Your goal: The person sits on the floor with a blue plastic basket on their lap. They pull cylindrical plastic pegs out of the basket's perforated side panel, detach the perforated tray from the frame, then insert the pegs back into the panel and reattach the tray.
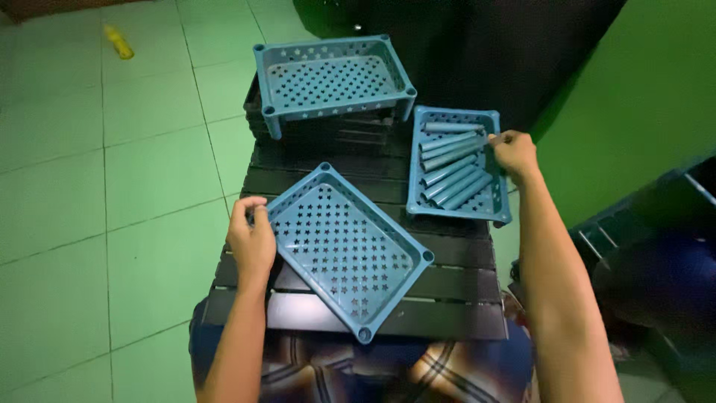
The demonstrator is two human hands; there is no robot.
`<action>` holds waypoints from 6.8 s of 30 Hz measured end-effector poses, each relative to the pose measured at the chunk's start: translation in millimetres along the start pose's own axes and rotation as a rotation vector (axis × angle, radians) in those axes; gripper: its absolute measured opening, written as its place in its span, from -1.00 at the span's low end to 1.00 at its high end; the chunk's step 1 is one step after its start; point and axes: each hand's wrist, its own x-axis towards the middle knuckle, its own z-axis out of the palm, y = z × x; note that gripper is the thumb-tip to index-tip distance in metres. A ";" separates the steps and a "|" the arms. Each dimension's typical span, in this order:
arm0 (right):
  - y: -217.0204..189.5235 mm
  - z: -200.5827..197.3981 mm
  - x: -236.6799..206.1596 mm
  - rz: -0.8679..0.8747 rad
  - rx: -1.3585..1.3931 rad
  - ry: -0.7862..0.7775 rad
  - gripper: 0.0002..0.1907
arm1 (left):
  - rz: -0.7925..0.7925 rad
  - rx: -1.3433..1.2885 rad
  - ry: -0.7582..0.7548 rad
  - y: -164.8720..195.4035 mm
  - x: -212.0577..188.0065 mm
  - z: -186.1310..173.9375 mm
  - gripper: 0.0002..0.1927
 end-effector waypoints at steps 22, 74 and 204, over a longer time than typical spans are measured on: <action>-24.9 54.0 51.6 0.064 -0.172 0.082 -0.56 | 0.032 0.129 -0.024 5.1 4.6 7.8 -0.85; -40.4 11.1 -301.3 0.200 1.247 -0.543 -0.48 | -0.412 -0.542 -0.641 33.7 6.2 -14.3 -0.47; -58.0 39.3 -203.3 -0.201 0.134 -0.077 -0.60 | 0.237 0.334 -0.466 -7.2 53.1 46.0 -0.54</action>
